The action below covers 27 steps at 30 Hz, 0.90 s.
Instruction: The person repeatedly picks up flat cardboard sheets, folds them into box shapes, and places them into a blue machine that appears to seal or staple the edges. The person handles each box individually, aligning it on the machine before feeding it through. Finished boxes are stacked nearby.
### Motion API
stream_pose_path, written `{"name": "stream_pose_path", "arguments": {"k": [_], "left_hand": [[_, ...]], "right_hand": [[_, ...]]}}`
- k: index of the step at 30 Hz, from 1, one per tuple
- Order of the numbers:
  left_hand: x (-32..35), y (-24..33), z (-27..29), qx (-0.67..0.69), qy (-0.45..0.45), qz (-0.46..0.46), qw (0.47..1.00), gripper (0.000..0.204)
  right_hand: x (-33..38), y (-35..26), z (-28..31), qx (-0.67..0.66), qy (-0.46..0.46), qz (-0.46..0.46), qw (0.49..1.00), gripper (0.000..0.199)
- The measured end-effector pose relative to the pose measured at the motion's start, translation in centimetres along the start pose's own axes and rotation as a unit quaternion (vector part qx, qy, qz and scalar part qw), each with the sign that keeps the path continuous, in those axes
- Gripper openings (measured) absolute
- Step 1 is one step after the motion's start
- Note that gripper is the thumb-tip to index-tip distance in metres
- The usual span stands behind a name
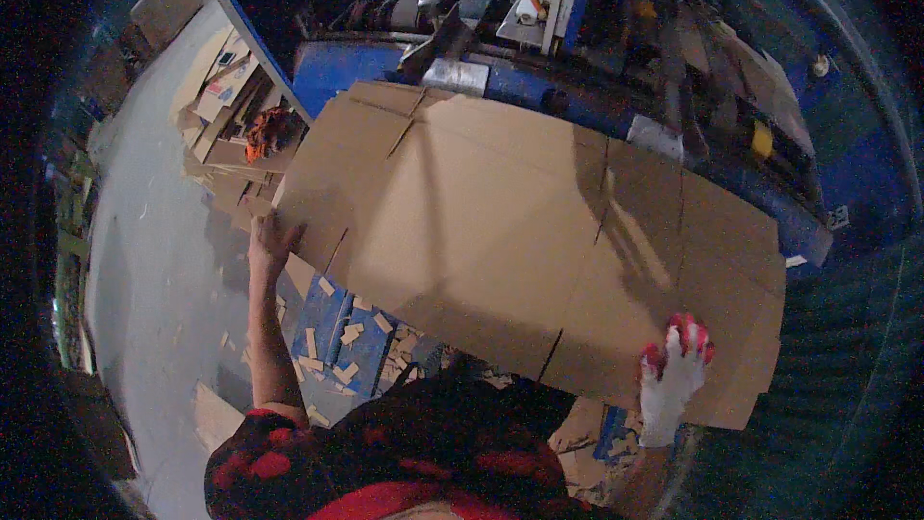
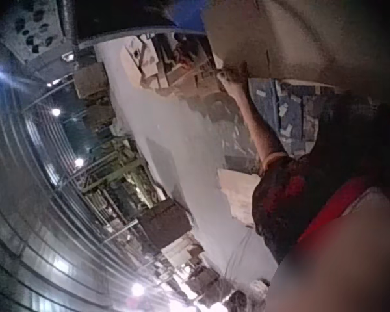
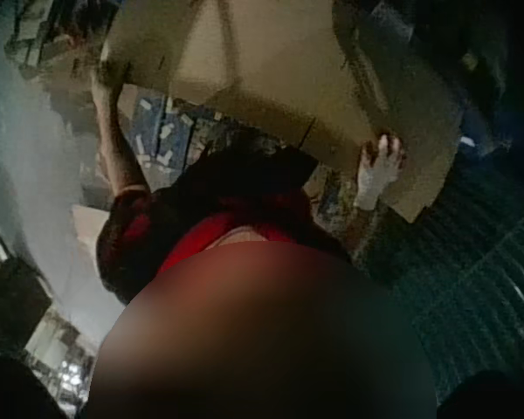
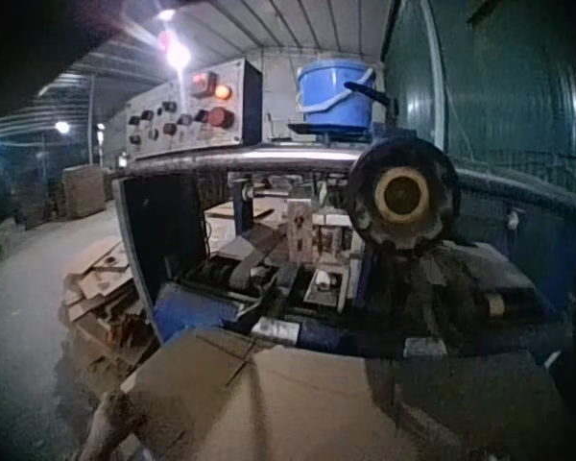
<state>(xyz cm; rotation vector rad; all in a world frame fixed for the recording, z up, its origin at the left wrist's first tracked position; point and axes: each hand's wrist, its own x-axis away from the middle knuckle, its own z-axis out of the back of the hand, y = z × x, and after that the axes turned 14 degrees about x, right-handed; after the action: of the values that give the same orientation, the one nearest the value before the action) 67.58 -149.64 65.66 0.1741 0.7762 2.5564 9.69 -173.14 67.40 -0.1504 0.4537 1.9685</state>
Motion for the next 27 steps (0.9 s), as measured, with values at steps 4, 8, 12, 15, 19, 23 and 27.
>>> {"name": "stream_pose_path", "arguments": {"k": [4,8,12,15,19,23,27], "left_hand": [[1.0,0.3,1.1,-0.007,0.03,0.027,0.999,0.077],[2.0,1.7,2.1,0.012,0.115,-0.064,0.991,0.065],[3.3,3.4,1.4,0.566,0.079,-0.191,0.798,0.052],[4.1,4.1,-1.3,0.688,-0.001,-0.142,0.712,0.048],[4.4,5.7,-6.3,0.534,-0.065,-0.052,0.841,0.041],[2.8,10.1,-8.4,0.337,-0.041,-0.397,0.853,0.046],[-0.8,15.1,-8.9,0.235,0.015,-0.471,0.85,0.054]], "right_hand": [[6.3,3.1,-1.9,-0.022,0.111,-0.386,0.916,0.058],[9.9,5.2,-4.3,-0.79,0.067,-0.448,0.414,0.047],[7.5,4.3,-1.4,-0.553,0.18,-0.411,0.702,0.035],[4.9,0.4,3.3,-0.481,0.091,-0.374,0.788,0.034],[1.8,-7.6,5.2,-0.119,0.01,0.11,0.987,0.054],[-5.0,-8.1,2.8,-0.054,0.07,0.255,0.963,0.06],[-12.8,-8.2,-1.0,-0.078,0.067,0.266,0.958,0.055]]}}
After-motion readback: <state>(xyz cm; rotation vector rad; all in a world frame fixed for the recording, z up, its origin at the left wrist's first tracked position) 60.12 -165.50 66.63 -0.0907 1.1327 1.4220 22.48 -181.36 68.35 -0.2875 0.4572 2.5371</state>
